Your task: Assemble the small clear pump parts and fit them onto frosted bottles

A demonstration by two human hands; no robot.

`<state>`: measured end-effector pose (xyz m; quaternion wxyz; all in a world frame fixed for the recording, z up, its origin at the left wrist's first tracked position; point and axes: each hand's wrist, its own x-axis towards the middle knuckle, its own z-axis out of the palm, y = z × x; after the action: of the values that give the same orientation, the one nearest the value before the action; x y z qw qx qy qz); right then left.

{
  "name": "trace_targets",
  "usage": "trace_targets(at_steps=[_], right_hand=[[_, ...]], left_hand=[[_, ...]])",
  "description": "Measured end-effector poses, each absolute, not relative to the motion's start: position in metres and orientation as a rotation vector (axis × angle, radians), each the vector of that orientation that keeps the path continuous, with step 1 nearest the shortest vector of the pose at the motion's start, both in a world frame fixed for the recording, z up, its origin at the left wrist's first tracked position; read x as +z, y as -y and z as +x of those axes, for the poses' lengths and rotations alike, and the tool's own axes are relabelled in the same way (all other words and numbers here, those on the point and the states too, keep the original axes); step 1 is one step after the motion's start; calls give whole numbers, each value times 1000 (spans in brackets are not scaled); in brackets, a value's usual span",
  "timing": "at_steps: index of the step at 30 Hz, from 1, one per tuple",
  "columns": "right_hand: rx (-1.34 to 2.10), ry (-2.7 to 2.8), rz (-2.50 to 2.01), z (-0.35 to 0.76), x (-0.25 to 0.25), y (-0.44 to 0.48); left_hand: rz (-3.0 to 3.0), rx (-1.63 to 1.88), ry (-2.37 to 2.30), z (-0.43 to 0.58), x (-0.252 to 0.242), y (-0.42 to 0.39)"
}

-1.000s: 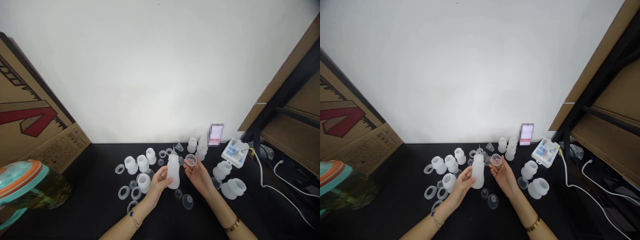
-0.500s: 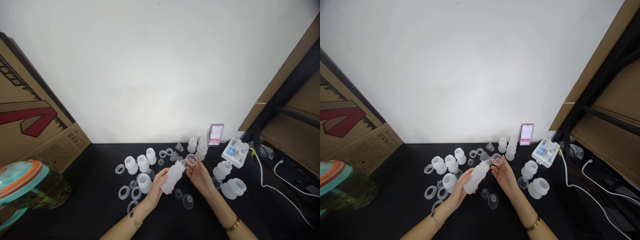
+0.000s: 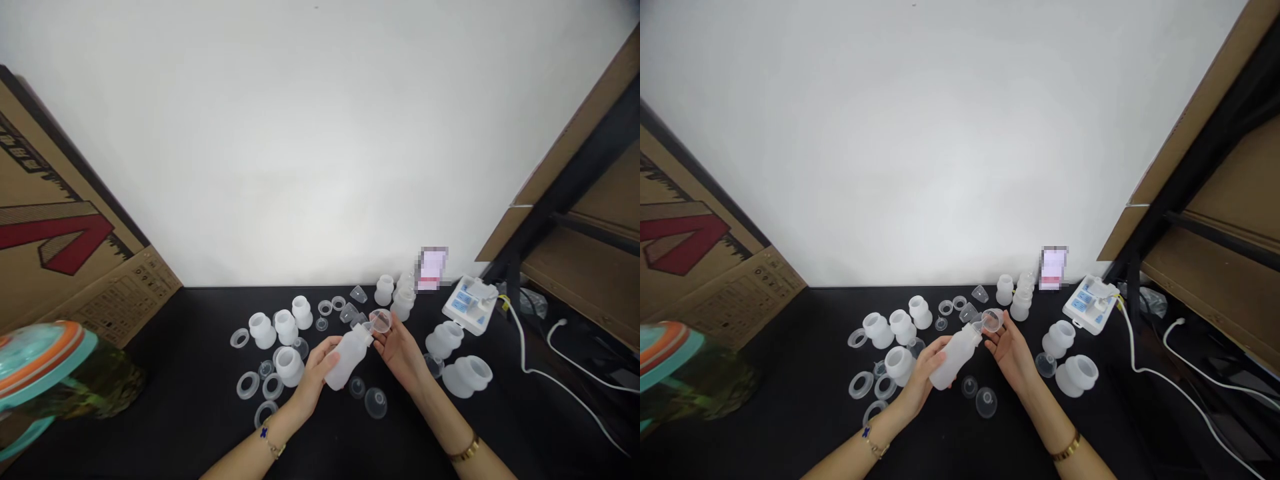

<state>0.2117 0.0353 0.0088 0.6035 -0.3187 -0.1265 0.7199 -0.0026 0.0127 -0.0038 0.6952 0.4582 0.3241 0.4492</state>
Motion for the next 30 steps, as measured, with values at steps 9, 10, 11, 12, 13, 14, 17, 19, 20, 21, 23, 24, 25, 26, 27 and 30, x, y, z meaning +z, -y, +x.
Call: trace_targets(at_steps=[9, 10, 11, 12, 13, 14, 17, 19, 20, 21, 23, 24, 25, 26, 27, 30], right_hand=[[1561, 331, -668, 211, 4, -36], [1556, 347, -672, 211, 4, -36], [1552, 363, -678, 212, 4, -35], [1549, 377, -681, 212, 4, -34], [1548, 390, -682, 212, 4, -34], [1546, 404, -679, 212, 4, -33], [1531, 443, -676, 211, 6, -31], [1519, 456, -687, 211, 8, -30], [1516, 460, -690, 210, 8, -30], [1514, 463, -690, 210, 9, -29], [1513, 471, -690, 209, 9, -29], [1511, 477, -693, 209, 9, -29], [1509, 484, -698, 209, 9, -29], [1505, 493, -705, 209, 9, -29], [1500, 502, -711, 209, 9, -29], [1486, 523, -727, 208, 10, -28]], left_hand=[[1109, 1026, -764, -2, -3, -12], [1109, 1022, -771, -2, -3, -12], [1107, 1017, -777, -2, -4, -12], [1103, 1011, -783, -2, -4, -12], [1100, 1007, -787, -2, -4, -12], [1098, 1005, -791, -1, -4, -12], [1098, 1001, -793, -1, -4, -12], [1102, 1000, -798, -1, -3, -12], [1104, 1000, -804, -1, -3, -12], [1107, 1000, -809, -1, -3, -12], [1113, 996, -815, -2, -3, -12], [1118, 995, -816, -2, -3, -12], [1126, 995, -815, -2, -3, -12], [1133, 997, -814, -1, -3, -12], [1139, 1000, -815, -1, -2, -12], [1145, 1003, -820, -1, -2, -13]])
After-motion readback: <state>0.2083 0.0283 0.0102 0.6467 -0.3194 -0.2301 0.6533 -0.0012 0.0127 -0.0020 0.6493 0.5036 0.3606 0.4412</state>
